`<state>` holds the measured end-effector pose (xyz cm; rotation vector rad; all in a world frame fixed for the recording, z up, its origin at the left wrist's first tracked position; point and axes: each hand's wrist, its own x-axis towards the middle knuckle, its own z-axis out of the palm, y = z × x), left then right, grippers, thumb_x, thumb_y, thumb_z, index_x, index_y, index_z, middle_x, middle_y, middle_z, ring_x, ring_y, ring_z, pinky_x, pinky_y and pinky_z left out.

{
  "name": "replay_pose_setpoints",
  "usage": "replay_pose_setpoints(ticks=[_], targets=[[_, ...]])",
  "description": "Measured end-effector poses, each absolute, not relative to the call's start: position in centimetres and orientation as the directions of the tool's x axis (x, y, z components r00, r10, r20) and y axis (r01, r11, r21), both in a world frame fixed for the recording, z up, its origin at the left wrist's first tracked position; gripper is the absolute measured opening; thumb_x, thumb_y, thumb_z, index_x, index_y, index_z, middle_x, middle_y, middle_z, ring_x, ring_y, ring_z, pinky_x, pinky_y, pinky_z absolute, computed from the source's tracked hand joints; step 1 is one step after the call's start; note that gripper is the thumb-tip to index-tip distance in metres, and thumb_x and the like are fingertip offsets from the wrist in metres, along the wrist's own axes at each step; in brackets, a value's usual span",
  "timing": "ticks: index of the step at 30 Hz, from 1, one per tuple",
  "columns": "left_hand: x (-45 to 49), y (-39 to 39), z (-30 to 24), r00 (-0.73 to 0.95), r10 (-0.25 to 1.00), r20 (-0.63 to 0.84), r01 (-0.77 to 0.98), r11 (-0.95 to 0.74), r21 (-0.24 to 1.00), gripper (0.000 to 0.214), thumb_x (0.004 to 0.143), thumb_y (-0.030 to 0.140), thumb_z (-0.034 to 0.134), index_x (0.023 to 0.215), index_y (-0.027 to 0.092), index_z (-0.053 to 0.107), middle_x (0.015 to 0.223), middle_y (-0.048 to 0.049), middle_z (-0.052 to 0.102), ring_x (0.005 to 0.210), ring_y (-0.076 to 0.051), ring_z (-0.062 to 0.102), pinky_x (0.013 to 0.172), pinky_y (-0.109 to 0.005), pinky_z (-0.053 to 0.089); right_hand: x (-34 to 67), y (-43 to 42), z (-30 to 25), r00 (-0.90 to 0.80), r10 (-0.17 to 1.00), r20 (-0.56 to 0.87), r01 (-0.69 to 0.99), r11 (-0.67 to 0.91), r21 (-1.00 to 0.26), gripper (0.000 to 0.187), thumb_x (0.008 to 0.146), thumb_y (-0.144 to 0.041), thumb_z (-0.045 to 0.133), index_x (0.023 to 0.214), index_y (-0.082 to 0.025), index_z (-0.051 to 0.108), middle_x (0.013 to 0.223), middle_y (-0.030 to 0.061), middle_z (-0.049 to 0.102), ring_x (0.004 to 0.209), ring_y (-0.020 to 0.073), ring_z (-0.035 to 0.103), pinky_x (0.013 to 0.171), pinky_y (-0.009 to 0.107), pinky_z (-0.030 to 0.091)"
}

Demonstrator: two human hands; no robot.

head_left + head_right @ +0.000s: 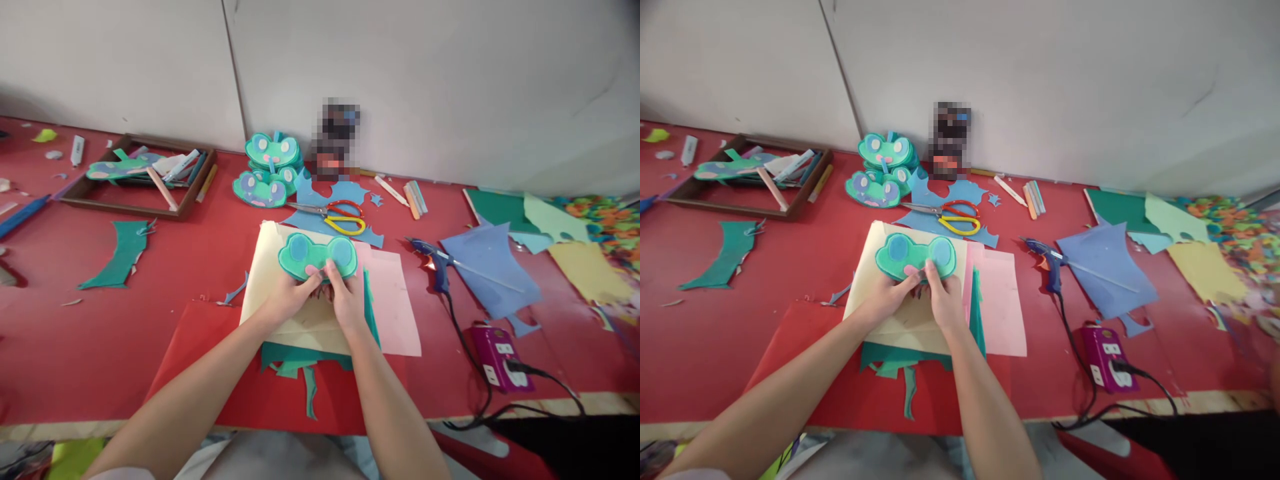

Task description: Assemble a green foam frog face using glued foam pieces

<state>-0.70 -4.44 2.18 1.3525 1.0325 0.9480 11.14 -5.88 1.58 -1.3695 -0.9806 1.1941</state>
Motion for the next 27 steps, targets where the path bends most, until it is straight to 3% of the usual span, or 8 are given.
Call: replay_pose_setpoints(ticks=[8,12,16,22,27], targets=[[-0.56,-4.59,2.24,0.303,0.948,-0.096,-0.013,0.105,0.994,0.031,0.084,0.039,0.047,0.06,0.019,0.046,0.057,0.0023,0.049,0.057,-0.011,0.047,0.059,-0.024,0.041,11.15,-5.72,1.44,0.134,0.982,-0.133,-0.12,-0.117,-0.986,0.038,0.076,-0.046,0.06,0.052,-0.019,0.05,0.042,-0.0067,0.039,0.038,0.0062,0.033,0.039,0.021,0.028],[-0.55,-4.41,2.0,0.33,0.938,-0.102,-0.083,0.137,0.987,0.037,0.088,0.041,0.037,0.06,0.019,0.049,0.058,0.001,0.052,0.059,-0.012,0.05,0.064,-0.025,0.043,11.17,-5.63,1.14,0.131,0.982,-0.133,-0.125,-0.117,-0.985,0.038,0.078,-0.045,0.058,0.052,-0.018,0.048,0.041,-0.0062,0.041,0.036,0.0059,0.036,0.036,0.02,0.027],[-0.55,-4.32,1.86,0.323,0.939,-0.116,-0.014,0.127,0.992,0.038,0.087,0.042,0.039,0.058,0.019,0.046,0.057,0.0014,0.05,0.056,-0.011,0.048,0.062,-0.025,0.041,11.09,-5.71,1.08,0.156,0.978,-0.14,-0.16,-0.115,-0.98,0.036,0.077,-0.043,0.06,0.054,-0.018,0.047,0.041,-0.0065,0.041,0.035,0.0052,0.035,0.035,0.019,0.025],[-0.63,-4.44,1.92,0.343,0.929,-0.138,0.05,0.129,0.99,0.041,0.088,0.043,0.037,0.057,0.018,0.046,0.055,0.0016,0.049,0.054,-0.01,0.045,0.058,-0.024,0.039,10.95,-5.78,1.12,0.176,0.968,-0.177,-0.232,-0.134,-0.963,0.028,0.073,-0.043,0.063,0.063,-0.018,0.054,0.047,-0.0062,0.046,0.038,0.0057,0.038,0.037,0.02,0.031],[-0.47,-4.19,1.48,0.34,0.931,-0.13,-0.055,0.158,0.986,0.037,0.087,0.041,0.039,0.06,0.018,0.047,0.055,0.0018,0.049,0.053,-0.01,0.047,0.058,-0.024,0.04,10.9,-5.62,1.17,0.182,0.965,-0.19,-0.218,-0.148,-0.965,0.024,0.073,-0.043,0.064,0.074,-0.019,0.06,0.052,-0.0057,0.049,0.04,0.006,0.039,0.037,0.02,0.031]])
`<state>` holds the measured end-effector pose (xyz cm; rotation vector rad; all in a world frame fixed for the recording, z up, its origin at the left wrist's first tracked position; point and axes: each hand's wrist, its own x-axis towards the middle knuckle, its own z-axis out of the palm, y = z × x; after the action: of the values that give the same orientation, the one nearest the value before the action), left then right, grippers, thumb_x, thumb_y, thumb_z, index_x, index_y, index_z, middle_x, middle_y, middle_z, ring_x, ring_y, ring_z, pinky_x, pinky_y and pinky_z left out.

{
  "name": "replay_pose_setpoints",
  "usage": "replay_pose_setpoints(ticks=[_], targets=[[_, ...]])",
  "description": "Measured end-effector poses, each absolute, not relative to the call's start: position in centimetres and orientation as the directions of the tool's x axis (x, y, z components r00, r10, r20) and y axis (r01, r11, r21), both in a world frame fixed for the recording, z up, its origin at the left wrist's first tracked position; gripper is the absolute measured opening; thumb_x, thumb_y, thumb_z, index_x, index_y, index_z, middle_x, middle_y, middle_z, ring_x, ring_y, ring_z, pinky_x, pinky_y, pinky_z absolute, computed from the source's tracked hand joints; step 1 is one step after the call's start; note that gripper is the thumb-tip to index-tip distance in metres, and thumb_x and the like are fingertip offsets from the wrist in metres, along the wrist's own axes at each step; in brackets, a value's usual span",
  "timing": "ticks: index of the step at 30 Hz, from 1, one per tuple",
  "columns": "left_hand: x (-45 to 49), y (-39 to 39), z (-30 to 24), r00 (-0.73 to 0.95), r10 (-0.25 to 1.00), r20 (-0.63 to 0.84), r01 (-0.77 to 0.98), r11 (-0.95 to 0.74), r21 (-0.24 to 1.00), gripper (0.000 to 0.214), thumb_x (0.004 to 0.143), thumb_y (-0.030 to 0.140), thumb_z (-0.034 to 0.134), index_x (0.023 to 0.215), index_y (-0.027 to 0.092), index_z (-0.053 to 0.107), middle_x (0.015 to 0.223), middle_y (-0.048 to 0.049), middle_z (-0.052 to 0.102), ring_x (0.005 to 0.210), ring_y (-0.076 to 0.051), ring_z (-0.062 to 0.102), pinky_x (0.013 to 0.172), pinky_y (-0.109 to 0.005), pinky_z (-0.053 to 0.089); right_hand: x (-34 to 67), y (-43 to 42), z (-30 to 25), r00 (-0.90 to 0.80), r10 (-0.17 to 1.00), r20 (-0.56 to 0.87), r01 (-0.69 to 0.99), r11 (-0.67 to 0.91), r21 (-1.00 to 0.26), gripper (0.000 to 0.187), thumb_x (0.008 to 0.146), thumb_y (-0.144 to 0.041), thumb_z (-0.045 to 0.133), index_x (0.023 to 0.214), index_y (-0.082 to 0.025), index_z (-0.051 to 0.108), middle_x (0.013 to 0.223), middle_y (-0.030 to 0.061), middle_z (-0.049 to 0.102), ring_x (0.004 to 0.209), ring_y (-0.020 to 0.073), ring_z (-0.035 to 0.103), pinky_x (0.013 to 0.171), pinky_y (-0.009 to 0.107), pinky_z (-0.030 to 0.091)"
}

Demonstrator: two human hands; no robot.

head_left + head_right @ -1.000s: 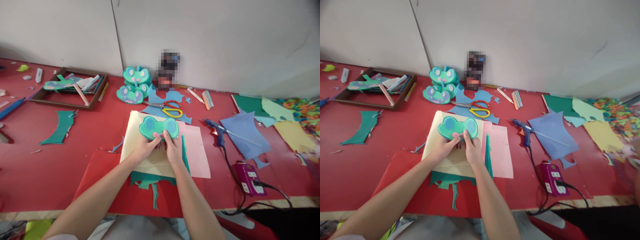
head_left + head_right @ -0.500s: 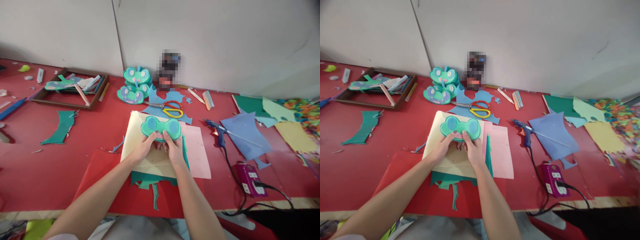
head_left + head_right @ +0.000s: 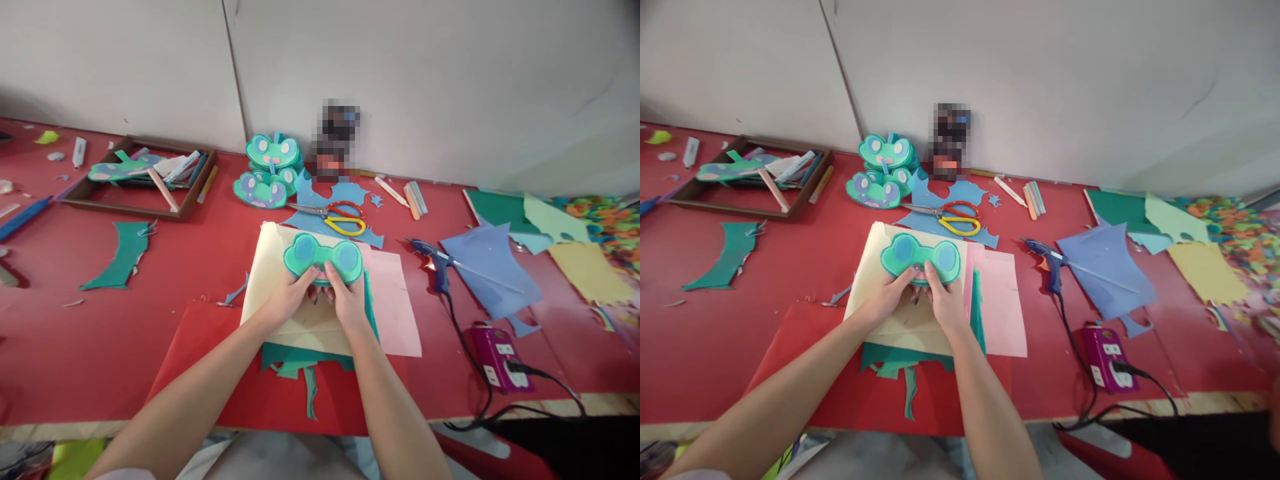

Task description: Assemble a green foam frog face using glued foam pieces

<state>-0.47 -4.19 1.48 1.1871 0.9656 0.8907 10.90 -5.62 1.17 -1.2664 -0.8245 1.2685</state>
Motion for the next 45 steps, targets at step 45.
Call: replay_pose_setpoints(ticks=[45], targets=[[-0.8,-4.1,1.5,0.063,0.997,-0.045,0.068,0.041,0.997,0.027,0.081,0.042,0.051,0.07,0.017,0.054,0.059,0.0016,0.056,0.059,-0.013,0.054,0.059,-0.024,0.041,11.3,-5.3,0.7,0.312,0.946,-0.091,-0.053,-0.078,-0.996,0.041,0.078,-0.055,0.051,0.06,-0.018,0.048,0.048,-0.005,0.042,0.043,0.0085,0.039,0.041,0.021,0.03]])
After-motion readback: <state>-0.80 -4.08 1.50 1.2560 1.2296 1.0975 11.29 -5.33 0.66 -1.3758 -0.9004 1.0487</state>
